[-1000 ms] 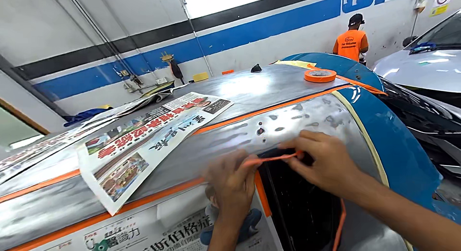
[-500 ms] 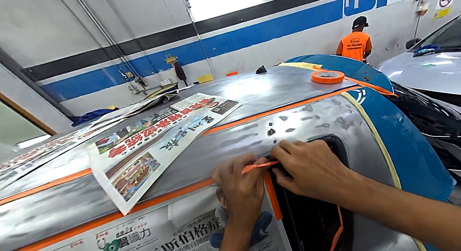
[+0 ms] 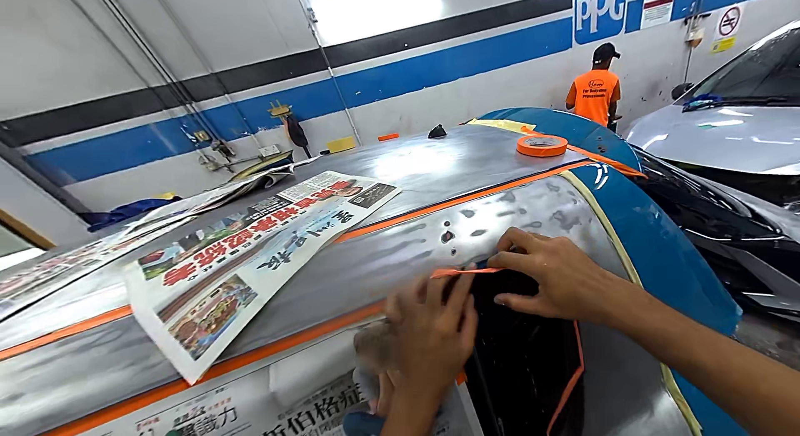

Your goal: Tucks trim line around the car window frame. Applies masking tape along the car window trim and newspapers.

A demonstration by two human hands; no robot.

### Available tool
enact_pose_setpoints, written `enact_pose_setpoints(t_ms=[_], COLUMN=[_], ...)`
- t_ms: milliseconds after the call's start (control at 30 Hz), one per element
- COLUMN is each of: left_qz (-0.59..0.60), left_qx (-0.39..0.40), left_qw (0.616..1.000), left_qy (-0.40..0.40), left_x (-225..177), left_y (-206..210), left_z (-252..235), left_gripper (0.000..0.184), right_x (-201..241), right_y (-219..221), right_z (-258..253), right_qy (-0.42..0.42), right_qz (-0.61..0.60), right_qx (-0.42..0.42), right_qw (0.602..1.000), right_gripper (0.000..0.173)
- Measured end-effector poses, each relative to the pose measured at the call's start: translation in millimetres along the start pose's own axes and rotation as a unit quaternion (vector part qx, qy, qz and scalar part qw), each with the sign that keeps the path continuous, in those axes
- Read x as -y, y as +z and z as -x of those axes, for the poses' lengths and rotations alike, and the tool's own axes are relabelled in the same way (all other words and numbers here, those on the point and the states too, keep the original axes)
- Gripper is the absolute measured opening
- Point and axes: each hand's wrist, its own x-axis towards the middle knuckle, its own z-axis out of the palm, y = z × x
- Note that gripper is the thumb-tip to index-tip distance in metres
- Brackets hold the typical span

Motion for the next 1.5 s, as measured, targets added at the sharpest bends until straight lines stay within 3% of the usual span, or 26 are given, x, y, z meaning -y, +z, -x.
enact_pose_setpoints(t_ms=[200, 400, 567, 833, 1100, 1300, 1500], left_qz=[-0.024, -0.086, -0.151, -0.156, -0.122, -0.152, -0.138], left_qx=[0.016, 0.030, 0.017, 0.005, -0.033, -0.009, -0.001], left_qw=[1.000, 0.996, 0.988, 0.988, 0.991, 0.987, 0.987], left_qy=[-0.007, -0.009, -0.011, -0.015, -0.033, -0.048, -0.079], left_x=[-36, -57, -63, -64, -64, -65, -66], left_y=[8, 4, 7, 13, 17, 15, 9], left_z=[-2, 8, 11, 13, 12, 10, 0], left_gripper=[0.033, 0.044, 0.048, 0.049, 0.045, 0.048, 0.038], right_x=[-5, -11, 1, -5, -15, -9, -15], right_y=[-11, -19, -8, 5, -3, -10, -9], right_z=[13, 0, -22, -10, -21, -28, -21], right_qy=[0.004, 0.049, 0.021, 0.031, -0.088, -0.074, -0.045], right_qz=[-0.023, -0.063, -0.006, -0.021, 0.009, 0.063, 0.060], right_qx=[0.028, -0.037, -0.078, -0.104, -0.023, 0.044, 0.034], right_qw=[0.999, 0.996, 0.997, 0.994, 0.996, 0.994, 0.997], right_gripper=[0.038, 0.027, 0.021, 0.017, 0.021, 0.018, 0.013])
